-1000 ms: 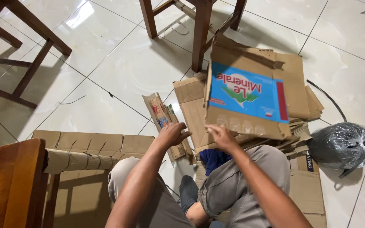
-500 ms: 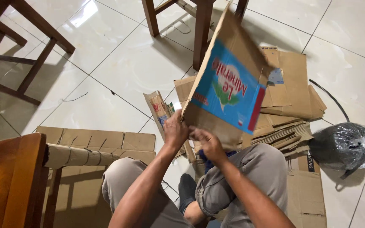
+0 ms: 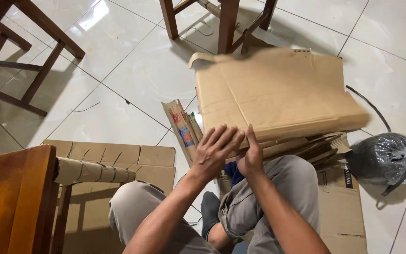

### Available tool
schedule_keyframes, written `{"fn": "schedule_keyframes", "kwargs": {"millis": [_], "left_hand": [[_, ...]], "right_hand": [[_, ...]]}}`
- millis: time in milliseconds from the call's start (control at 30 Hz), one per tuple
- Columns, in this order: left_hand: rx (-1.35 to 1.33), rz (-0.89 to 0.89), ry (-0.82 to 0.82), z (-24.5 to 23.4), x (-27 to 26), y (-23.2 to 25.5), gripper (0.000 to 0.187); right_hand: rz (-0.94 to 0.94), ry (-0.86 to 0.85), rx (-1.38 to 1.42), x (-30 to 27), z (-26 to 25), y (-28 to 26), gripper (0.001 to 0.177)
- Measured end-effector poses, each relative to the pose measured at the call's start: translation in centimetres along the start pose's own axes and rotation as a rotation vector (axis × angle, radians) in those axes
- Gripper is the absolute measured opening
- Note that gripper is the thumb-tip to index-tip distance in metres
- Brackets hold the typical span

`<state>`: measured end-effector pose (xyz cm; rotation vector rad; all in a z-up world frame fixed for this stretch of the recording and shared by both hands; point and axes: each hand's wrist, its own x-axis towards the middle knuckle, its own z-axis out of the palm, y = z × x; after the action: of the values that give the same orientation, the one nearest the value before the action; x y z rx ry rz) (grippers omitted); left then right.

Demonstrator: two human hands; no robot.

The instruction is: Wrapping a wooden chair seat with cardboard and securing it with plastic ties

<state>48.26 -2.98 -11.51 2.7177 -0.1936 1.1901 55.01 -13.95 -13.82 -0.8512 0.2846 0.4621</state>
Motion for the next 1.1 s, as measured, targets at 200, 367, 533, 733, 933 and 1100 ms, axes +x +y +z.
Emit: {"fn": "schedule_keyframes", "kwargs": {"millis": [200,367,533,733,933,1100], "left_hand": [[-0.393,-0.418,-0.586,-2.7,0.0,-1.1,0.058],[-0.408,-1.020,-0.391,-4.1,-0.6,-3.1,0.084],[-1.302,-1.469,0.251,-4.4,-3.7,-3.8,0.067],[-1.271,-1.405,0.550,-13.9,-0.3,-1.0,0.055],[-0.807,-1.203,0.650,-20.4,-1.7,1.0,0.057],[-0.589,-1.283,0.931,-25.2,-5.0,3.4,0.059]], "right_hand": [[0.070,0.103,0.016,6.9,-7.8,4.7,0.063],[0.156,0.036,0.160,3.2,-4.7,4.0,0.063],[0.232,-0.069,0.155,-1.4,-1.6,5.1,0.059],[0.276,-0.220,0.131,-2.2,-2.8,8.7,0.052],[0.386,-0.315,0.118,-7.4,-0.7,10.8,0.048],[0.520,-0.368,0.066,-9.6,0.4,12.4,0.048]]}}
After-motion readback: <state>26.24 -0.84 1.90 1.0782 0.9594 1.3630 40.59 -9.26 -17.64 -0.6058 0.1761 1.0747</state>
